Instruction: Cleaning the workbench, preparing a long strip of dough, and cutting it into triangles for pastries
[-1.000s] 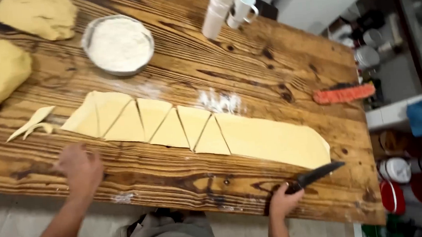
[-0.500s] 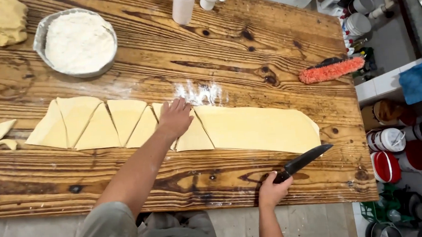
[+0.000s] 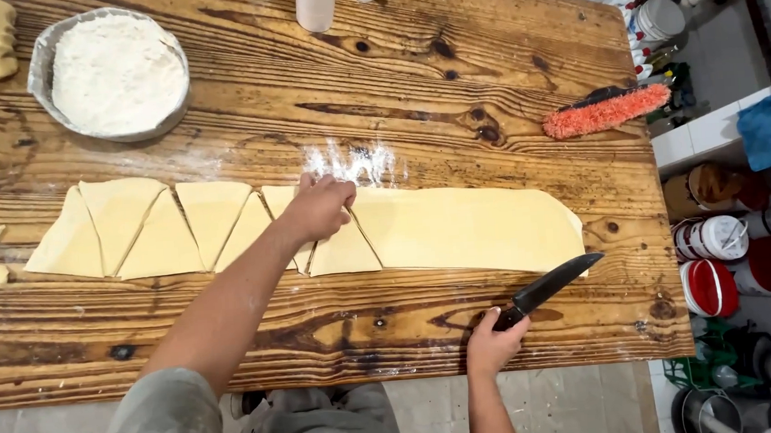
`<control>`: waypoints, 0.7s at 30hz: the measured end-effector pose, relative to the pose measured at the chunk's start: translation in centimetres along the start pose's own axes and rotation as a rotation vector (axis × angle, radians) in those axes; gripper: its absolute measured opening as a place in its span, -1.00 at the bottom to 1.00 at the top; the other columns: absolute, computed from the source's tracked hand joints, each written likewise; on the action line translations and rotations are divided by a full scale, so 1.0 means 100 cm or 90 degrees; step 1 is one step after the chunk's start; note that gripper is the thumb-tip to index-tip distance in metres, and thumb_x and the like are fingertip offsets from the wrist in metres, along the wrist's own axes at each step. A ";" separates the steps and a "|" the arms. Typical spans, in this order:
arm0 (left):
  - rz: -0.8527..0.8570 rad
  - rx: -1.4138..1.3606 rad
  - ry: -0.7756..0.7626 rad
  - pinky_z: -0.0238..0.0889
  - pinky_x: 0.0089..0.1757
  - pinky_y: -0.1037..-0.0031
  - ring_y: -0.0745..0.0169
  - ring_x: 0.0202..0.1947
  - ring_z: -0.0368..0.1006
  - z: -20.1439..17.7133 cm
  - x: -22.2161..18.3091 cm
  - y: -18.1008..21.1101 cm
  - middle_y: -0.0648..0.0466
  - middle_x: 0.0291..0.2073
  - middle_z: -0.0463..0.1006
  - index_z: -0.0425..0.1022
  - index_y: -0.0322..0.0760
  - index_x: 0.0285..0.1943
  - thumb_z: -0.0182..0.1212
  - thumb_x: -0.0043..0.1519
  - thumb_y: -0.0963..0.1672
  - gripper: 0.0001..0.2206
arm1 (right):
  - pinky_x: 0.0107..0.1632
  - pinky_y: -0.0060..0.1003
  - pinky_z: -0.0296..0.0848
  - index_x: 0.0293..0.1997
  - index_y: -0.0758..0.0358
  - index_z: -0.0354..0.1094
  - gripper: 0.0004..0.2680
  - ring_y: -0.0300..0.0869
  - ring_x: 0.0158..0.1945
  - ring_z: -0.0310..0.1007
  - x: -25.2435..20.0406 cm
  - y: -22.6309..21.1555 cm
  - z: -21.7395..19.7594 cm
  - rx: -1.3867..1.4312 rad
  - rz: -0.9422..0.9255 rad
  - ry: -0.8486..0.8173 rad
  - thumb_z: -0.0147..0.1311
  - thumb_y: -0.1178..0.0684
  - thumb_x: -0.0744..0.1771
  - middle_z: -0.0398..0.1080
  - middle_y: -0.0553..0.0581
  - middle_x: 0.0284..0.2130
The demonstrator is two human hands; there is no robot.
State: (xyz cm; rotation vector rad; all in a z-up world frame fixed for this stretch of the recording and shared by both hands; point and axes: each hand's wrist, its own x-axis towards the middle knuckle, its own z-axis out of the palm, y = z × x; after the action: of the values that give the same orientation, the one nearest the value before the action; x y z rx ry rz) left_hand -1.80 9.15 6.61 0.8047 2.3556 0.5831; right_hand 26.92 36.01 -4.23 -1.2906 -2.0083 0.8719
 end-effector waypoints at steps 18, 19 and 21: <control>0.096 0.253 0.089 -0.21 0.38 0.01 -0.10 0.54 -0.10 0.107 -0.056 -0.015 -0.07 0.50 0.07 0.04 -0.11 0.57 0.02 0.35 0.06 -0.40 | -0.16 0.21 0.44 0.32 0.21 0.26 -0.58 0.37 -0.20 0.53 0.011 0.050 0.025 -0.075 -0.053 0.097 0.16 -0.07 0.33 0.49 0.54 -0.35; 0.096 0.256 0.102 -0.22 0.39 0.03 -0.07 0.54 -0.10 0.110 -0.054 -0.020 -0.04 0.50 0.08 0.05 -0.08 0.56 0.05 0.34 0.04 -0.41 | -0.16 0.21 0.44 0.33 0.24 0.26 -0.57 0.37 -0.19 0.52 0.008 0.045 0.024 -0.082 -0.051 0.098 0.17 -0.07 0.33 0.49 0.55 -0.34; 0.099 0.259 0.114 -0.23 0.40 0.05 -0.04 0.54 -0.10 0.112 -0.054 -0.023 0.00 0.49 0.09 0.07 -0.05 0.54 0.09 0.32 0.01 -0.42 | -0.15 0.22 0.44 0.34 0.26 0.26 -0.56 0.37 -0.18 0.52 0.007 0.043 0.022 -0.091 -0.047 0.100 0.17 -0.08 0.33 0.49 0.56 -0.33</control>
State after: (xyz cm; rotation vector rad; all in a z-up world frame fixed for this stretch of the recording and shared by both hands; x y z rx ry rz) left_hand 7.93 6.28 -0.91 1.1652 2.6347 0.2438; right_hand 27.31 37.51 -8.83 -1.3097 -2.0094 0.5824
